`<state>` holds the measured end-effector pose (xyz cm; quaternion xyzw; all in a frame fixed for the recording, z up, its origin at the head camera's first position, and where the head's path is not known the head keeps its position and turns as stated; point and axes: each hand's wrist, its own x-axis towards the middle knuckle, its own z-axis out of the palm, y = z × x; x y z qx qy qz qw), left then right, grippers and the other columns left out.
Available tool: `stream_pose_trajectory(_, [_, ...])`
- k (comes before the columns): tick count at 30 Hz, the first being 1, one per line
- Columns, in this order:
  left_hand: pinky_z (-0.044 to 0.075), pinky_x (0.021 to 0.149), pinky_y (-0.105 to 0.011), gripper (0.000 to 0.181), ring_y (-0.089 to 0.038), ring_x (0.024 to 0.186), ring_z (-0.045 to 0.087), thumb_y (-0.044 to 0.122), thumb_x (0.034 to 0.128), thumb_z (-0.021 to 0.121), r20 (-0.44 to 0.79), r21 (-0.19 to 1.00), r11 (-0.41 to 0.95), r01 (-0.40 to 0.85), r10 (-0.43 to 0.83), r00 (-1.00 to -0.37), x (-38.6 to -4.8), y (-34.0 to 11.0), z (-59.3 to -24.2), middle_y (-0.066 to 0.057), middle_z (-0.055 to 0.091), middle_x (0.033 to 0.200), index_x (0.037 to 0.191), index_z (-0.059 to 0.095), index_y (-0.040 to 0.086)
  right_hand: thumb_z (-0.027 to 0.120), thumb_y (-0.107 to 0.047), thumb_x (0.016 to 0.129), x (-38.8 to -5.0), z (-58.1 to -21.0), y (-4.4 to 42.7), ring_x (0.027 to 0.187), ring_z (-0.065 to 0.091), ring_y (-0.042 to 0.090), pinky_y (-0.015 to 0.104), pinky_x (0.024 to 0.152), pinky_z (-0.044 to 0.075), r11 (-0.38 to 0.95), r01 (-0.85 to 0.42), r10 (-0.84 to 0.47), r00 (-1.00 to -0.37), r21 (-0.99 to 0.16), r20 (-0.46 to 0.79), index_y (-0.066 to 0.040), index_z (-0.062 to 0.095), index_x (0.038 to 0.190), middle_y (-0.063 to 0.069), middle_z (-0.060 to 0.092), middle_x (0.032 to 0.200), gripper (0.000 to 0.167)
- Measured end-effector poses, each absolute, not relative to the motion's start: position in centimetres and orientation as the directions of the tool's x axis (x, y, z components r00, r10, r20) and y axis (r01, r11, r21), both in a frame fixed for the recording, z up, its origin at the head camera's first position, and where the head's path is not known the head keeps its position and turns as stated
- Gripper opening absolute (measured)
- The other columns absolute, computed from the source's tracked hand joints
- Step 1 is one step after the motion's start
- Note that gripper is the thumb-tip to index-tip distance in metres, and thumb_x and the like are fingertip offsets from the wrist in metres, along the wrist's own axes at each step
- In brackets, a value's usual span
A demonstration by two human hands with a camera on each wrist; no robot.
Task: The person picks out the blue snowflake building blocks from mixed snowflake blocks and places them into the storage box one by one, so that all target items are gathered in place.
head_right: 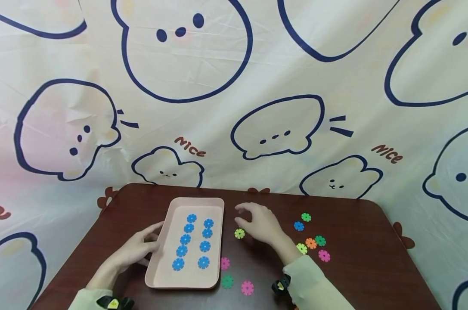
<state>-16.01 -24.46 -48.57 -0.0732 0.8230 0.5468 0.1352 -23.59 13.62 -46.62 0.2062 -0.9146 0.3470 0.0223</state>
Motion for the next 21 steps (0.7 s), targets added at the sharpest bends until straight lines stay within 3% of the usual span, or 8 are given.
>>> stream_pose_trajectory(5, [0.062, 0.059, -0.048, 0.071, -0.027, 0.084, 0.068, 0.006, 0.091, 0.065, -0.3, 0.881, 0.391, -0.265, 0.029, -0.953, -16.1, -24.4, -48.6, -0.018, 0.059, 0.114, 0.158, 0.041, 0.009, 0.077, -0.033, 0.094, -23.5, -46.6, 16.7, 0.104, 0.066, 0.025, 0.046, 0.088, 0.058, 0.677, -0.365, -0.334, -0.926, -0.639, 0.174, -0.019, 0.071, 0.13, -0.002, 0.071, 0.124, 0.039])
stream_pose_trajectory(11, [0.062, 0.059, -0.048, 0.072, -0.026, 0.084, 0.068, 0.007, 0.0912, 0.065, -0.306, 0.876, 0.398, -0.271, 0.026, -0.952, -16.2, -24.5, -48.6, -0.018, 0.06, 0.114, 0.158, 0.041, 0.009, 0.078, -0.032, 0.094, -23.2, -47.0, 20.5, 0.103, 0.066, 0.021, 0.041, 0.085, 0.057, 0.708, -0.309, -0.272, -0.949, -0.635, 0.159, -0.017, 0.07, 0.131, -0.001, 0.072, 0.119, 0.041])
stream_pose_trajectory(21, [0.062, 0.059, -0.048, 0.072, -0.027, 0.083, 0.068, 0.007, 0.0911, 0.066, -0.312, 0.872, 0.401, -0.28, 0.017, -0.95, -16.1, -24.3, -48.5, -0.018, 0.06, 0.114, 0.158, 0.041, 0.009, 0.075, -0.035, 0.096, -23.1, -49.0, 26.4, 0.103, 0.067, 0.025, 0.048, 0.088, 0.057, 0.742, -0.227, -0.176, -0.974, -0.631, 0.144, -0.012, 0.069, 0.132, 0.003, 0.071, 0.117, 0.043])
